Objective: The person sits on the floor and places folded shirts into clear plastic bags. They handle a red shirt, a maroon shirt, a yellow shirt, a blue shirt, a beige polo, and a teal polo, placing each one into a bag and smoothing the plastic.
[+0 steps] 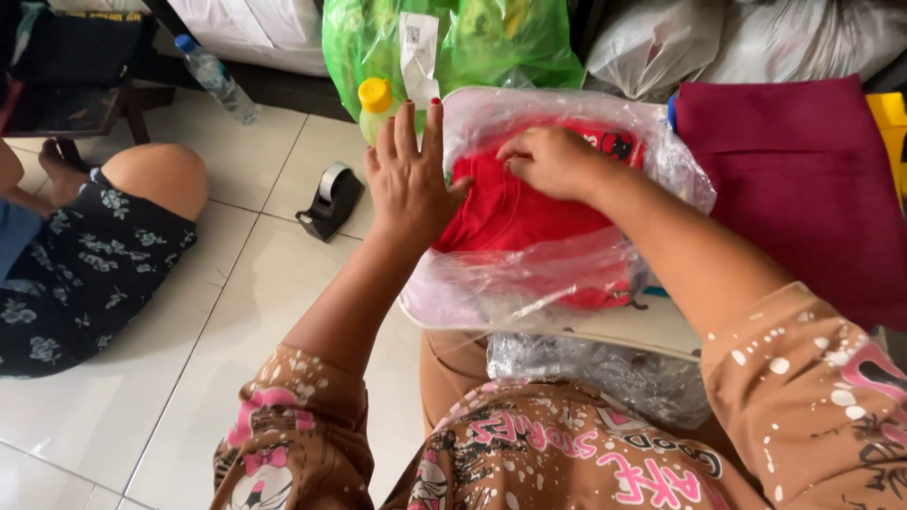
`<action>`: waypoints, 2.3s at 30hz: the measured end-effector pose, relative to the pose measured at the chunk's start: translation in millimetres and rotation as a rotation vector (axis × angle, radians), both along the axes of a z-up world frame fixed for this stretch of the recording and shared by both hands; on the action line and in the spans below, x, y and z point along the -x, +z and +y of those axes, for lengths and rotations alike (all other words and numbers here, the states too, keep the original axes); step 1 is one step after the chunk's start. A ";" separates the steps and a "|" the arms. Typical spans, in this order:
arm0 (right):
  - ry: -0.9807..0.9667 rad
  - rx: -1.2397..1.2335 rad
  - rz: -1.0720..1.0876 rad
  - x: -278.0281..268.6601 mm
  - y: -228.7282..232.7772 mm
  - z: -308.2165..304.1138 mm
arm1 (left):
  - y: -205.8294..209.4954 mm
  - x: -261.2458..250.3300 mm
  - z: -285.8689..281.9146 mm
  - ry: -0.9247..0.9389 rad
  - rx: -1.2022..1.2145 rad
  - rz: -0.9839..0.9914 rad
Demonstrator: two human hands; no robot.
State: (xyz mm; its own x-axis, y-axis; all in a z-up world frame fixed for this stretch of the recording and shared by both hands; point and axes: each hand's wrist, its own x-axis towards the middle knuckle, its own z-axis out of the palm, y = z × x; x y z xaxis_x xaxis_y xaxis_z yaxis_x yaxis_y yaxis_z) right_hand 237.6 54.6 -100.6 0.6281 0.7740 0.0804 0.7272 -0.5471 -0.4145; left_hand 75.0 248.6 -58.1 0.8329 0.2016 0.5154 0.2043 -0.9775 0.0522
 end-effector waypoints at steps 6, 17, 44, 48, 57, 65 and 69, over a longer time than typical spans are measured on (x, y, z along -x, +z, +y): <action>-0.073 -0.067 -0.052 -9.6 85.1 11.2 | 12.6 -59.9 41.9 -0.101 1.064 0.149; 0.376 0.455 0.230 150.8 96.6 -90.0 | -27.0 -76.7 59.0 -0.125 2.034 0.098; -0.223 -0.455 -0.207 149.9 107.3 -199.5 | 46.1 79.7 -95.4 -0.710 0.123 0.244; -0.496 -0.266 -0.597 118.1 91.9 -256.1 | 96.8 72.0 -166.3 -1.052 0.428 0.129; -0.747 0.212 0.007 75.3 51.3 -278.6 | -34.0 -93.2 -304.4 -0.728 0.756 -0.047; -0.730 0.157 0.049 77.3 58.0 -276.4 | -63.5 -155.1 -245.4 -0.097 1.533 0.633; -0.736 0.082 0.057 82.0 61.3 -277.0 | -43.0 -162.4 -261.0 -0.250 1.388 0.630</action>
